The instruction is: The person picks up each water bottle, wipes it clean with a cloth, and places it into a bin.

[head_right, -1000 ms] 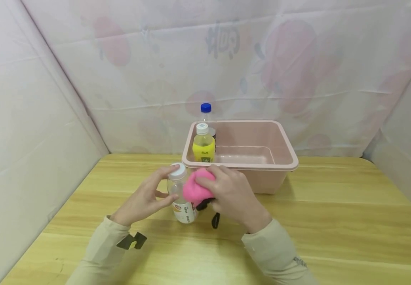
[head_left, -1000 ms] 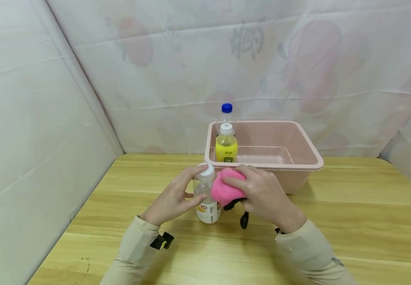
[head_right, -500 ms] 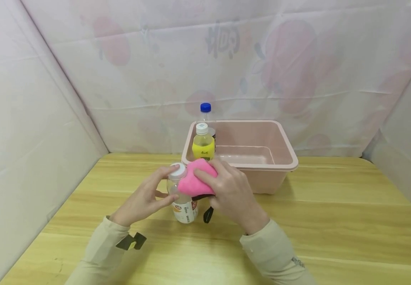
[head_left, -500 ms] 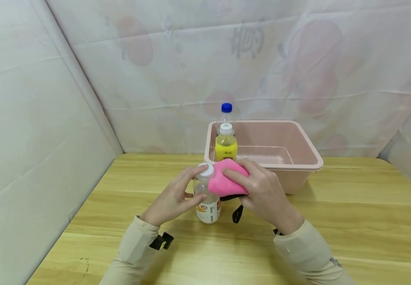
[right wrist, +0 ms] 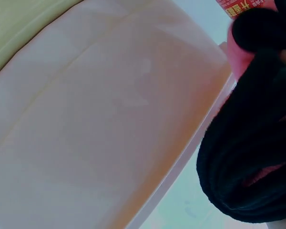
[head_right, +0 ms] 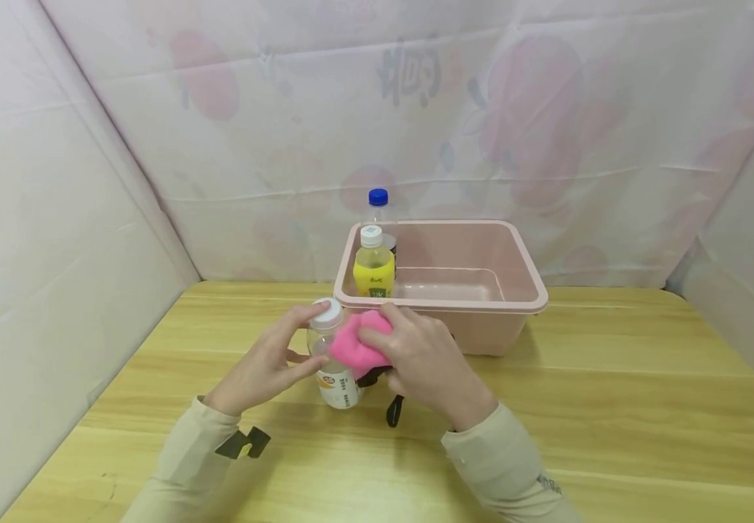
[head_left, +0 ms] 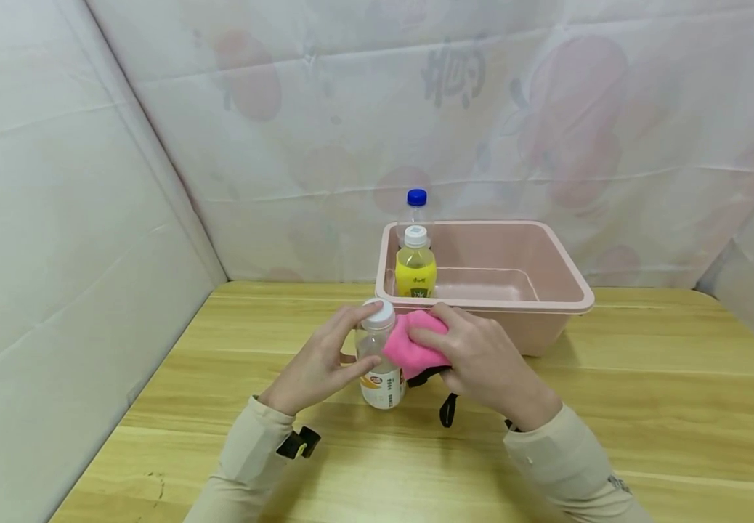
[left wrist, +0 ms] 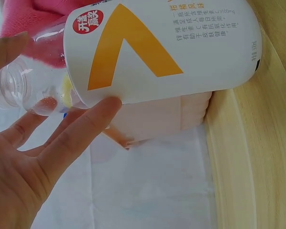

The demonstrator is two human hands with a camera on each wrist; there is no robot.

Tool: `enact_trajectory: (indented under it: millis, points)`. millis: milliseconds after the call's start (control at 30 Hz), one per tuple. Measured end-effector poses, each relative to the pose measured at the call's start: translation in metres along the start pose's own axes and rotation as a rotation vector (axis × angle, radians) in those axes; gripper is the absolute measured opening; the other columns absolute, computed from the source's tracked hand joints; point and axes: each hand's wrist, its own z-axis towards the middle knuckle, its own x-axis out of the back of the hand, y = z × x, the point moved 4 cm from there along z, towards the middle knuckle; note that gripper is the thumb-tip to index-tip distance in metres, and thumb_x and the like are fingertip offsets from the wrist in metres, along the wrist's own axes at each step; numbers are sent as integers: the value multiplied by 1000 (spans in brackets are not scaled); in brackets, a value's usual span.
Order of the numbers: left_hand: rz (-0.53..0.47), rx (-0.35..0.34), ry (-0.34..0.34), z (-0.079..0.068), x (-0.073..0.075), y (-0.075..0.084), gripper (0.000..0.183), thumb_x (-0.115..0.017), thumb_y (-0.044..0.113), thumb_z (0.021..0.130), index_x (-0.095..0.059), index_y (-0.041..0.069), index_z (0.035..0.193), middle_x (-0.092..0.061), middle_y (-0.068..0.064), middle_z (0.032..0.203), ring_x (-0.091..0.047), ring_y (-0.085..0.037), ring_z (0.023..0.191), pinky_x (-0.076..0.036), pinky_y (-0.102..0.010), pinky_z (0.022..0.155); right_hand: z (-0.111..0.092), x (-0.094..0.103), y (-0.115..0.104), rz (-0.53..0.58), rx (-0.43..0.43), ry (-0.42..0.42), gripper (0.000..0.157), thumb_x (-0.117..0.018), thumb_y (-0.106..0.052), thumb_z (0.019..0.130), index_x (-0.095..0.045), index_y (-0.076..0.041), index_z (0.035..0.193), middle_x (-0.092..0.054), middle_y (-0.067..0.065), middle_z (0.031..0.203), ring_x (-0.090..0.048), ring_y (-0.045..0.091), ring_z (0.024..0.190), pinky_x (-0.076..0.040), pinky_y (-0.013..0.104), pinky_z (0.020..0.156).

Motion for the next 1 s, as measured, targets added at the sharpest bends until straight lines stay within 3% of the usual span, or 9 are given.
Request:
enact_trajectory:
  millis: [133, 333, 433, 733, 1000]
  points:
    - [9, 3, 1, 0, 1, 0, 68, -73, 1, 92, -40, 6, 151, -51, -19, 135, -58, -34, 116, -62, -25, 69, -3, -12, -2, 11, 9, -119, 43, -68, 12, 58, -69, -16, 91, -57, 5, 90, -52, 17, 65, -49, 26, 50]
    - [11, -2, 19, -1, 3, -1, 69, -75, -1, 90, -41, 6, 150, -51, -18, 134, -57, -34, 116, -63, -26, 68, -13, -50, -5, 117, -70, -462, 39, -71, 10, 63, -76, -15, 92, -58, -1, 86, -51, 11, 66, -50, 27, 56]
    - [14, -4, 22, -2, 3, -2, 70, -75, -1, 90, -41, 6, 150, -51, -18, 135, -56, -34, 118, -62, -25, 69, -17, -64, -8, 163, -110, -563, 38, -72, 11, 65, -78, -15, 92, -61, -3, 88, -51, 9, 66, -49, 26, 57]
    - [21, -7, 19, -1, 2, -1, 70, -74, 0, 91, -39, 6, 151, -51, -18, 135, -56, -33, 118, -62, -24, 71, -16, -56, -10, 133, -113, -554, 34, -73, 12, 65, -73, -17, 83, -50, -7, 76, -45, 9, 62, -44, 25, 53]
    - [18, 14, 8, 1, 2, -1, 70, -74, 0, 91, -39, 7, 152, -50, -18, 136, -58, -33, 116, -62, -25, 70, -9, -31, -4, 68, -70, -393, 33, -77, 8, 64, -72, -17, 86, -53, -3, 79, -49, 13, 62, -46, 26, 50]
